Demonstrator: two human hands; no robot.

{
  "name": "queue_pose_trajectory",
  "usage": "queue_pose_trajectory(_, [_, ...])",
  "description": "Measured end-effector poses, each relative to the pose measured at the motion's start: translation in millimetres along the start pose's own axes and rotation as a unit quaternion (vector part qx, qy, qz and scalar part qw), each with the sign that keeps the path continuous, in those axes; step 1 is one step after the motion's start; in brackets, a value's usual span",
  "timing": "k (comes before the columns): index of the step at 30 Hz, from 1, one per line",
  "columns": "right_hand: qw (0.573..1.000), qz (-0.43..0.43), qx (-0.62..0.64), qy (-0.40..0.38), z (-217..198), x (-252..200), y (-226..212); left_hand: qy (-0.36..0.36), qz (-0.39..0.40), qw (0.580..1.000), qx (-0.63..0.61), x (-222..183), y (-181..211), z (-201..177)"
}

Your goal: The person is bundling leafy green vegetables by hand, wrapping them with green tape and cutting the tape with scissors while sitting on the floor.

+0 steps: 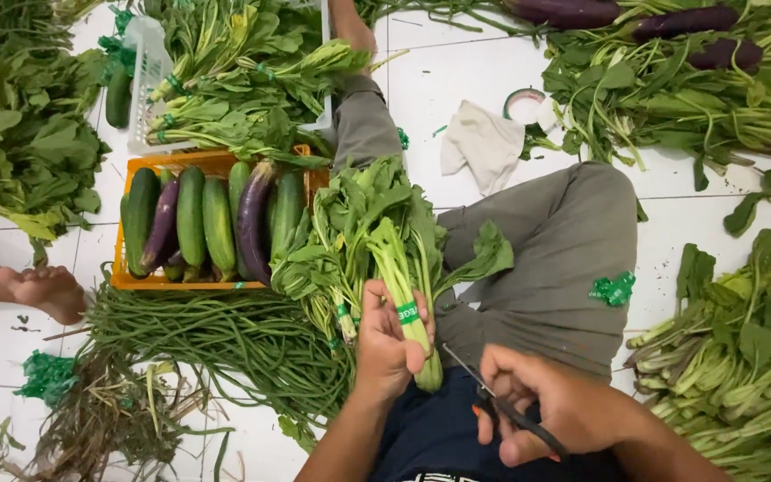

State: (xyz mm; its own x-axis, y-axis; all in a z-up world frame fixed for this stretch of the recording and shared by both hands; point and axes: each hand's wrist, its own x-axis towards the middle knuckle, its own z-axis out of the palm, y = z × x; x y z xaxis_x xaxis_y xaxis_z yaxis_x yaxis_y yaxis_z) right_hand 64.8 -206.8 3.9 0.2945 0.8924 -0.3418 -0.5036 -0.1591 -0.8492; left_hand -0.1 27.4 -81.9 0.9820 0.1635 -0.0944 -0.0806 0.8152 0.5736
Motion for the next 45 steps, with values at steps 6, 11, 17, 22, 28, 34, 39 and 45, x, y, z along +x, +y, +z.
queue_pose_trajectory(6, [0.999,-0.001,0.018,-0.034,5,14,0,-0.01,0.01,0.999,0.052,-4,-1,13])
queue_pose_trajectory(11, [0.998,-0.027,0.055,0.01,10,19,5,-0.038,0.02,0.994,0.101,-9,0,22])
queue_pose_trajectory(17, [0.986,-0.105,0.128,0.035,17,27,32,-0.026,0.023,0.996,0.079,-11,-11,20])
queue_pose_trajectory(22, [0.977,-0.073,0.181,0.082,17,28,46,-0.014,0.033,0.997,0.07,-10,-9,17])
queue_pose_trajectory(28, [0.963,-0.16,0.106,0.187,2,14,43,-0.004,0.037,0.996,0.082,-9,-1,17])
queue_pose_trajectory(34, [0.933,-0.212,-0.051,0.285,6,25,29,-0.04,0.022,0.989,0.143,-16,-12,12])
queue_pose_trajectory(39, [0.93,-0.229,-0.048,0.282,10,35,24,-0.046,0.016,0.981,0.187,-21,-12,8])
queue_pose_trajectory(45, [0.916,-0.214,-0.133,0.311,16,39,18,-0.039,0.02,0.959,0.28,-22,-8,14])
